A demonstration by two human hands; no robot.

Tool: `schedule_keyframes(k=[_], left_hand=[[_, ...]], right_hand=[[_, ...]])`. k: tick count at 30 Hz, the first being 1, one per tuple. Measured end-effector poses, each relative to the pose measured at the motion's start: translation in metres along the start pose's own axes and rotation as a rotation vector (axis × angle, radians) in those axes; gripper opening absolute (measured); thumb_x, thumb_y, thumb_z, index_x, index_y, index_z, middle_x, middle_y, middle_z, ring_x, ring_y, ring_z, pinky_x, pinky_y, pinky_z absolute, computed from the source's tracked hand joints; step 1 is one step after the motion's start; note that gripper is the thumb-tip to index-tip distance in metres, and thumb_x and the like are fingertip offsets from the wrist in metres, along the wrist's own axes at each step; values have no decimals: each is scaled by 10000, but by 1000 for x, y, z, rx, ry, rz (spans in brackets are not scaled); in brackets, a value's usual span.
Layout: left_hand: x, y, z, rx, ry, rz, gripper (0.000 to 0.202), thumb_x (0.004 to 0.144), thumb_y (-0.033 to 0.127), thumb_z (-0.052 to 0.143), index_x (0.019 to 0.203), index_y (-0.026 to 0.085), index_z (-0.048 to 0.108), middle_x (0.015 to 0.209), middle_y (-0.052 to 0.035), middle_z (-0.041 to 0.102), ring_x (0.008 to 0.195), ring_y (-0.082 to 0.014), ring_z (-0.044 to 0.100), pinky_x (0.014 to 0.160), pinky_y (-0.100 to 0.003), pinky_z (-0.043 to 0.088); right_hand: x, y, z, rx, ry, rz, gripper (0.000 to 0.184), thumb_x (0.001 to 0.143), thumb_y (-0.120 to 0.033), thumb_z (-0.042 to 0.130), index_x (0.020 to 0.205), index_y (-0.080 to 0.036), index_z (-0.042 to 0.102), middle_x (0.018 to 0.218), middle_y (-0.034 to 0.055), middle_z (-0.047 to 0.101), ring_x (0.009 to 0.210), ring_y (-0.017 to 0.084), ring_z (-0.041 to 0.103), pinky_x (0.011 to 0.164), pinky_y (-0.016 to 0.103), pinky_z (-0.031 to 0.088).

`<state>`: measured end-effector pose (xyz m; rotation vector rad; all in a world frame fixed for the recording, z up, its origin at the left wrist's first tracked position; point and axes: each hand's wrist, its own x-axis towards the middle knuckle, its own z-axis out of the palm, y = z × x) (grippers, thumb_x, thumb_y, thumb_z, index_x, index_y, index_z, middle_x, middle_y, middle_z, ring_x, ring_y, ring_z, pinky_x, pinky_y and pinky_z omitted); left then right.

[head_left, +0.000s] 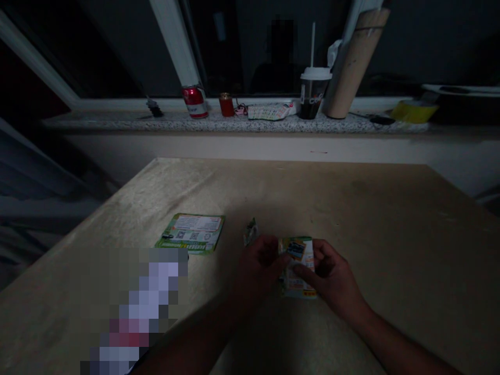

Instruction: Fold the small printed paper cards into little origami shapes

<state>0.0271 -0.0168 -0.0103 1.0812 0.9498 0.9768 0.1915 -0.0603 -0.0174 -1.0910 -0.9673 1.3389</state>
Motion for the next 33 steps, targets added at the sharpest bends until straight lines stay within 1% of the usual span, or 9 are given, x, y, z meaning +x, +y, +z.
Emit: schedule_keyframes(k=[3, 5, 8, 12, 15, 19, 24, 29, 33], left_hand=[[0, 1, 0, -10, 9, 5, 269, 748, 275, 816, 934, 185, 645, 894, -42, 748, 815, -196, 718, 729, -305, 577], [1, 1, -1, -28, 5, 9, 286, 745, 291, 822, 945, 182, 650, 912, -49, 750, 835, -202, 721, 753, -317, 580], [1, 1, -3, -51, -18, 10, 311, 735, 319, 836, 939, 180, 647, 906, -46, 747, 832, -202, 718, 757, -323, 582], [0, -1, -4, -50, -51, 18, 264, 760, 297, 820, 935, 178, 661, 892, -41, 741, 823, -191, 710, 754, -312, 574], [0, -1, -4, -61, -69, 10, 236, 775, 291, 805, 935, 176, 675, 909, -52, 746, 844, -199, 711, 767, -321, 574], [1, -3, -3, -92, -65, 16, 274, 758, 302, 822, 952, 172, 681, 924, -61, 752, 852, -208, 716, 776, -330, 577], [2, -2, -3, -104, -76, 21, 268, 757, 299, 822, 948, 173, 682, 932, -59, 758, 862, -207, 720, 788, -328, 579], [3, -1, -4, -87, -73, 25, 248, 755, 286, 816, 935, 173, 689, 922, -55, 752, 856, -204, 718, 784, -328, 574], [2, 0, -5, -81, -83, 18, 239, 776, 288, 805, 957, 177, 696, 941, -56, 753, 871, -199, 715, 792, -326, 571]], right_hand=[[-1, 0, 0, 8, -14, 8, 319, 803, -306, 815, 1030, -256, 597, 1009, 18, 788, 852, 189, 766, 753, 331, 633], [-1, 0, 0, 39, -29, 3, 341, 813, -300, 811, 1077, -266, 597, 1034, 17, 783, 877, 184, 763, 767, 322, 628], [-1, 0, -3, 93, -43, -14, 343, 849, -348, 779, 1132, -266, 604, 1074, 35, 774, 918, 196, 757, 798, 338, 622], [-1, -1, -7, 91, 23, -12, 277, 893, -431, 715, 1079, -242, 634, 998, 59, 781, 859, 224, 762, 729, 351, 625], [-2, -2, -7, 49, 72, -23, 265, 874, -430, 734, 1033, -237, 647, 932, 53, 784, 769, 216, 759, 659, 332, 618], [-2, -3, -4, 9, 115, -76, 244, 853, -409, 758, 993, -238, 653, 882, 40, 783, 686, 190, 741, 592, 295, 598], [-2, -2, -3, -9, 138, -98, 229, 853, -401, 756, 989, -247, 656, 868, 36, 785, 665, 185, 737, 588, 296, 602], [-2, -4, -2, 34, 134, -82, 222, 837, -376, 779, 974, -242, 666, 838, 22, 787, 650, 170, 735, 585, 276, 600], [-2, -4, -2, 49, 140, -74, 212, 837, -357, 787, 970, -240, 670, 825, 11, 785, 655, 155, 735, 611, 262, 606]])
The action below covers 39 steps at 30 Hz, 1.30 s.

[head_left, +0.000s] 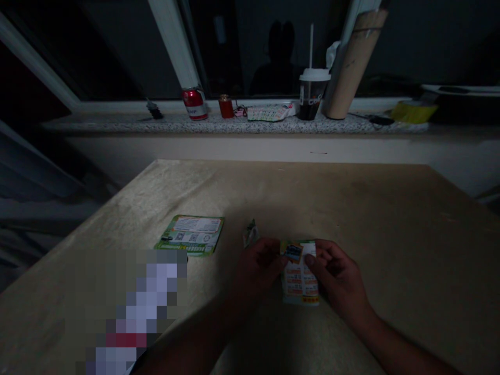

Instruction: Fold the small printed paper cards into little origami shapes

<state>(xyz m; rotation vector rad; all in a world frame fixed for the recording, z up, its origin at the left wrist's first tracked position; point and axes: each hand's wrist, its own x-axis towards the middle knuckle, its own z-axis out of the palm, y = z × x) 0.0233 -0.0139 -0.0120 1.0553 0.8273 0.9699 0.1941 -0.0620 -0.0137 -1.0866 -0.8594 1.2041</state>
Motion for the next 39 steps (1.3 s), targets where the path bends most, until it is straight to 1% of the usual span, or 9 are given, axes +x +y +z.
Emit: schedule_keyframes(k=[5, 8, 11, 16, 23, 27, 33, 39], left_hand=[[0, -2, 0, -24, 10, 14, 225, 772, 279, 811, 941, 185, 698, 925, -45, 751, 857, -191, 715, 788, -320, 568], [1, -4, -1, -17, -7, 16, 229, 781, 280, 803, 962, 183, 701, 929, -46, 754, 863, -190, 716, 789, -319, 567], [1, -3, -1, 10, 4, 13, 234, 792, 294, 792, 970, 177, 695, 940, -50, 754, 868, -190, 714, 793, -320, 566], [1, -1, -2, 68, 36, -8, 245, 763, 316, 807, 898, 157, 678, 849, -40, 732, 787, -183, 701, 723, -300, 563], [1, -1, -1, 60, 37, -38, 270, 761, 330, 805, 919, 152, 675, 885, -56, 734, 795, -189, 706, 708, -303, 573], [2, -2, -1, 56, 47, -31, 243, 765, 303, 796, 912, 158, 669, 877, -44, 733, 796, -177, 706, 723, -296, 572], [2, -3, -1, 49, 42, -34, 239, 754, 295, 793, 903, 162, 663, 871, -39, 734, 783, -176, 704, 703, -296, 571], [3, -1, -1, 52, 42, -28, 224, 753, 281, 793, 893, 161, 664, 868, -38, 730, 795, -179, 704, 731, -307, 571]], right_hand=[[0, 1, -1, -9, 1, -13, 199, 843, -350, 785, 971, -242, 676, 833, 5, 787, 651, 134, 729, 609, 232, 597], [1, 0, 0, -23, 4, -23, 212, 840, -361, 783, 972, -237, 673, 834, 14, 789, 660, 146, 733, 612, 246, 602], [1, -1, 1, -38, 14, -25, 232, 831, -373, 787, 974, -233, 670, 829, 21, 790, 644, 156, 732, 592, 256, 600], [0, -2, 2, -81, 53, -41, 260, 804, -400, 802, 953, -234, 668, 780, 18, 784, 601, 165, 721, 537, 257, 583], [1, -2, 2, -96, 60, -40, 270, 800, -396, 804, 964, -234, 663, 795, 25, 786, 609, 173, 731, 565, 279, 606], [1, 0, 1, -68, 55, -28, 257, 806, -380, 805, 957, -229, 661, 792, 18, 783, 600, 158, 727, 567, 264, 605], [2, 1, 0, -50, 42, -31, 253, 811, -364, 805, 972, -228, 665, 795, 19, 784, 611, 148, 727, 567, 244, 600], [1, 1, 0, -29, 30, -13, 247, 816, -361, 805, 976, -231, 668, 833, 23, 790, 644, 145, 735, 604, 245, 610]])
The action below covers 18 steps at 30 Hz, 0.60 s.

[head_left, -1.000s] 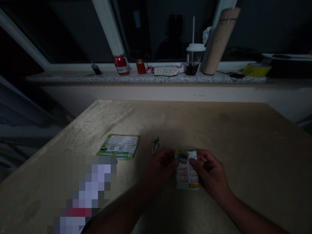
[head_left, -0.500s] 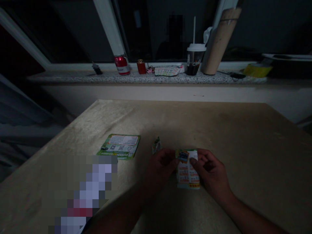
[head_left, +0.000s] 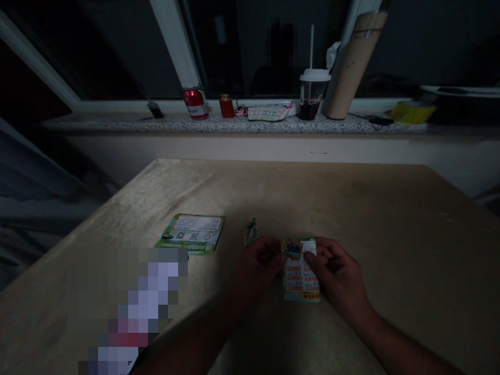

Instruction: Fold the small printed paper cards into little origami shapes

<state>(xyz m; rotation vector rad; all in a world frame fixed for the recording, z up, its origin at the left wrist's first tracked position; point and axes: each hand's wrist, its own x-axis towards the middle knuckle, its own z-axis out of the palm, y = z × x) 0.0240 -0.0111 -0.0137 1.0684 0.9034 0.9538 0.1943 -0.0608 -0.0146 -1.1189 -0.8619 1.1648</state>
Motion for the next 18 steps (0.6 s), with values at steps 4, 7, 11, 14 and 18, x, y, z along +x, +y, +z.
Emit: schedule_keyframes(k=[4, 7, 11, 14, 18], left_hand=[[0, 1, 1, 1, 3, -20, 236, 751, 289, 802, 902, 157, 677, 859, -39, 729, 779, -174, 702, 710, -295, 571], [0, 0, 1, -1, 20, -16, 243, 740, 294, 812, 888, 158, 676, 841, -30, 723, 768, -165, 698, 709, -283, 568], [0, 0, 1, -2, 25, -26, 255, 730, 295, 814, 884, 153, 669, 848, -38, 728, 771, -171, 703, 705, -284, 570], [0, 1, 1, 11, 22, -30, 245, 734, 291, 809, 883, 153, 672, 847, -41, 729, 765, -171, 702, 692, -279, 567], [-1, 2, 1, 63, 33, -27, 232, 760, 291, 773, 913, 159, 661, 879, -50, 731, 788, -185, 709, 706, -299, 572]], right_hand=[[1, 3, -2, 20, 8, 18, 249, 813, -360, 812, 978, -239, 671, 812, 3, 783, 659, 134, 734, 610, 228, 606], [1, 4, -2, 1, 18, 14, 255, 809, -369, 816, 970, -237, 668, 772, -11, 767, 636, 129, 724, 588, 219, 597], [1, 2, -1, -26, 18, 13, 265, 809, -381, 814, 967, -228, 665, 759, -8, 758, 623, 129, 712, 573, 218, 589], [0, 0, -1, -41, 22, 3, 270, 807, -387, 813, 965, -225, 666, 758, -6, 755, 633, 129, 713, 574, 216, 585], [0, -1, -1, -79, 21, 15, 293, 812, -421, 793, 973, -222, 648, 761, -2, 740, 635, 147, 711, 572, 245, 587]])
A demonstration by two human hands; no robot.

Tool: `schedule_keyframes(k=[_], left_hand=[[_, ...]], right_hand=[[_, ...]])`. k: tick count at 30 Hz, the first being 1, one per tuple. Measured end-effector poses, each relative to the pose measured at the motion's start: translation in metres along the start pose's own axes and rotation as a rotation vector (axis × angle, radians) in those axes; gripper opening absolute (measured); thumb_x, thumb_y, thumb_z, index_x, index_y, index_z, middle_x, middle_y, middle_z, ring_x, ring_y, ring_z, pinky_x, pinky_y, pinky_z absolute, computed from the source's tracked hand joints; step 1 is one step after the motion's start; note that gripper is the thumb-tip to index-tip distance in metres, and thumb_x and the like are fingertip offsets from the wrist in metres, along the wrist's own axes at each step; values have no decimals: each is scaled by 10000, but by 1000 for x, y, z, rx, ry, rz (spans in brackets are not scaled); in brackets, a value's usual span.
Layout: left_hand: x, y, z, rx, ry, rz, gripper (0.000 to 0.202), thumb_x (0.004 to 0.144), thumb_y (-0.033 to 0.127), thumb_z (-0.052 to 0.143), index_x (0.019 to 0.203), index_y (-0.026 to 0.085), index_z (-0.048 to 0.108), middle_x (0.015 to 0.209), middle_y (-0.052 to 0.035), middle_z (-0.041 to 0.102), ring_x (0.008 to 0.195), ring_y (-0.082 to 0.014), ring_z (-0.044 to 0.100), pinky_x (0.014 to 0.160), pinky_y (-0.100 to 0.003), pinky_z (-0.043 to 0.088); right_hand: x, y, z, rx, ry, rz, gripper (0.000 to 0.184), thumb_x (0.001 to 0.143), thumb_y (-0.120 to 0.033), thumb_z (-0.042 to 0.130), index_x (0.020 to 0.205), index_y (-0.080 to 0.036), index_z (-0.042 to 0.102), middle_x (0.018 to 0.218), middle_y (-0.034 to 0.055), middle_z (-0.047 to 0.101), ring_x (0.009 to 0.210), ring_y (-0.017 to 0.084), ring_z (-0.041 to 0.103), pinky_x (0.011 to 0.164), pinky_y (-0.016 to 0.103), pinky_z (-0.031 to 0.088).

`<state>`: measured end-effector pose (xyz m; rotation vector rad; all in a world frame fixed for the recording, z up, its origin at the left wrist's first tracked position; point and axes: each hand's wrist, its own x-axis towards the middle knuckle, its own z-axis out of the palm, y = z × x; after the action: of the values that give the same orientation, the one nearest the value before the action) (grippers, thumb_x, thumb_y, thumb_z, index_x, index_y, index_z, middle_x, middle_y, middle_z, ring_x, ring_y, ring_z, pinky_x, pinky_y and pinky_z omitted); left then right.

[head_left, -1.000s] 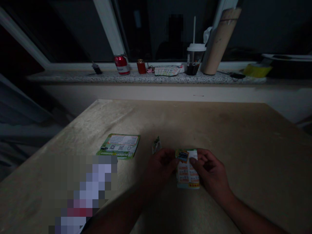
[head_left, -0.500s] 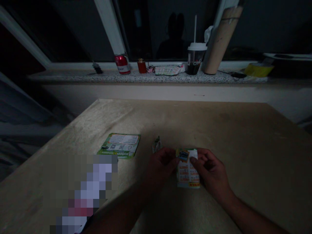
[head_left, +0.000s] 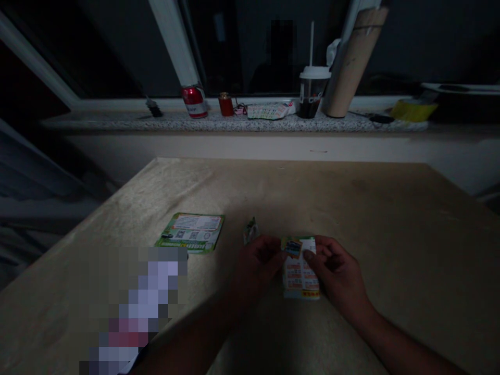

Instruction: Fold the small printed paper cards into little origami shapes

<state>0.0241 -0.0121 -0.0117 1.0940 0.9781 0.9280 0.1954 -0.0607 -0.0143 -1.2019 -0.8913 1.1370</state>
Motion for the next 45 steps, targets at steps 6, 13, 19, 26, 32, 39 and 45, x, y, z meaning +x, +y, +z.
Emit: schedule_keyframes(k=[6, 13, 19, 26, 32, 39, 45], left_hand=[[3, -2, -3, 224, 1, 7, 244, 807, 256, 696, 1023, 159, 638, 932, -87, 735, 829, -222, 720, 731, -345, 577], [3, -3, -5, 514, 62, 38, 326, 808, 201, 673, 1109, 199, 550, 828, -39, 711, 761, -230, 713, 657, -325, 535], [1, 5, -1, 805, 54, 44, 242, 838, 163, 618, 1066, 207, 551, 843, -55, 734, 762, -239, 707, 639, -317, 482], [1, 6, -2, 898, 22, 112, 221, 828, 129, 598, 1036, 200, 583, 817, -45, 718, 755, -226, 678, 650, -307, 449], [1, 5, -4, 975, -39, 172, 163, 853, 154, 575, 984, 196, 662, 856, -59, 728, 784, -234, 667, 688, -325, 456], [2, 6, -2, 1077, -112, 212, 233, 890, 147, 533, 929, 201, 757, 915, -82, 733, 869, -255, 661, 801, -373, 476], [2, 6, -1, 1151, -124, 213, 234, 914, 166, 523, 891, 186, 755, 883, -87, 705, 824, -246, 646, 780, -370, 477]], right_hand=[[2, 6, -8, -442, -13, -86, 356, 896, -429, 674, 1176, -235, 570, 815, 17, 685, 705, 193, 674, 645, 339, 580], [7, 0, -16, -906, -56, -365, 359, 887, -349, 659, 1211, -207, 602, 1180, 130, 666, 1098, 313, 620, 948, 508, 500], [6, -13, -17, -833, -232, -288, 319, 998, -388, 493, 838, -205, 700, 734, 35, 655, 680, 192, 618, 642, 328, 495], [3, -29, -16, -649, -393, -82, 465, 996, -455, 480, 651, -194, 651, 501, -49, 426, 460, 99, 370, 425, 229, 291], [11, -34, -18, -709, -550, -132, 401, 996, -390, 513, 715, -217, 739, 593, -25, 626, 510, 124, 520, 509, 247, 418], [13, -26, -18, -938, -632, -183, 424, 1031, -378, 440, 763, -232, 734, 616, -22, 667, 532, 134, 591, 527, 255, 395], [11, -31, -22, -1144, -652, -241, 351, 1020, -347, 464, 831, -283, 753, 627, -25, 713, 518, 136, 636, 522, 266, 330]])
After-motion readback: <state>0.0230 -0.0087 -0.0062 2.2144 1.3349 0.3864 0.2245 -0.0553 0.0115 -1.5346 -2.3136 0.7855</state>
